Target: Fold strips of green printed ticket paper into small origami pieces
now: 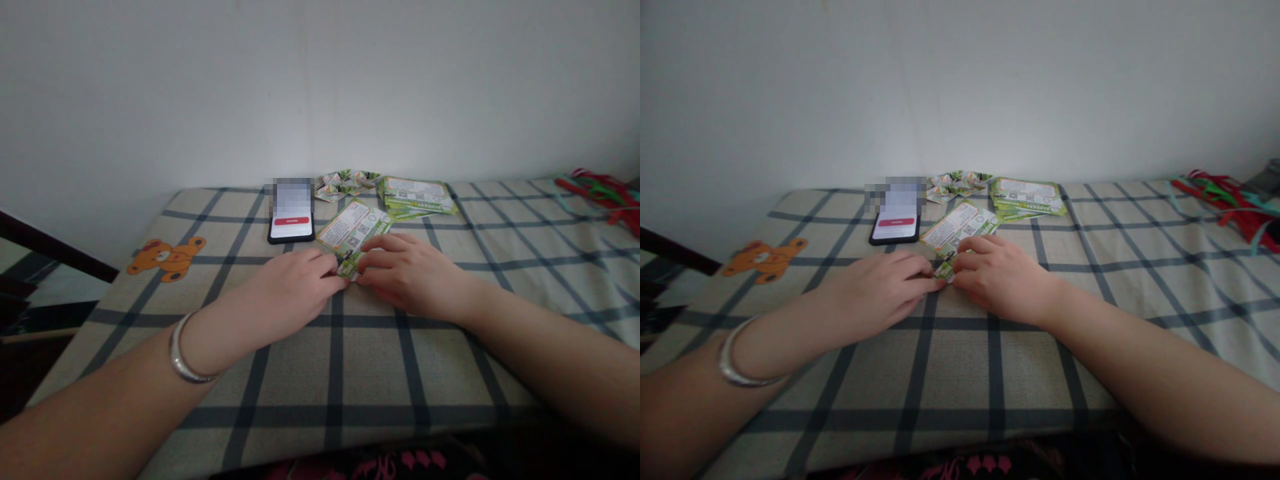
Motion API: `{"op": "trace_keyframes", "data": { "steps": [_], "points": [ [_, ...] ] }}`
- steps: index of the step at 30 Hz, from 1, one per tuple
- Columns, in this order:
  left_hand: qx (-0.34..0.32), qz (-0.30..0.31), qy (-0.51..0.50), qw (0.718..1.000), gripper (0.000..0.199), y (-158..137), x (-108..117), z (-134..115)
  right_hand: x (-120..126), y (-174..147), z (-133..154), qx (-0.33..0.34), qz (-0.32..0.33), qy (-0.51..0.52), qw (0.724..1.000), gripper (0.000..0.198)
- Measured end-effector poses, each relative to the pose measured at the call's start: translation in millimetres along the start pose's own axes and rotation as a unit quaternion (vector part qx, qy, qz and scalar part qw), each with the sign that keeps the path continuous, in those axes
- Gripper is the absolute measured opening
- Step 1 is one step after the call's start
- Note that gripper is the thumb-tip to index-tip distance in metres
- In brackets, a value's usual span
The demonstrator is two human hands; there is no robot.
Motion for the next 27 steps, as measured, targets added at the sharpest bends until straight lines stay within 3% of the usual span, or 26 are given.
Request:
{"op": "trace_keyframes", "data": {
  "steps": [11, 18, 23, 27],
  "points": [
    [-0.003, -0.023, -0.034, 0.999, 0.017, 2, 0, 2, -6, 5, 4, -0.035, -0.009, 0.0, 0.999, 0.017],
    [-0.004, -0.017, -0.06, 0.998, 0.015, 3, 0, 4, -8, 9, 3, -0.045, -0.058, -0.01, 0.997, 0.018],
    [-0.003, -0.03, -0.054, 0.998, 0.012, 4, 0, 4, -9, 12, 4, -0.078, -0.1, 0.012, 0.992, 0.019],
    [0.0, -0.04, -0.043, 0.998, 0.01, 5, -1, 2, -12, 13, 2, -0.112, -0.088, 0.03, 0.989, 0.021]
  ]
}}
Point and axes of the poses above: each hand's wrist, its own y-axis towards the middle knuckle, its own x-axis out of the back of the hand, z = x × y, the point moved 3 cm from there along y, towards the middle knuckle, and after that the axes turned 7 degrees about z, right-handed, at the moved point
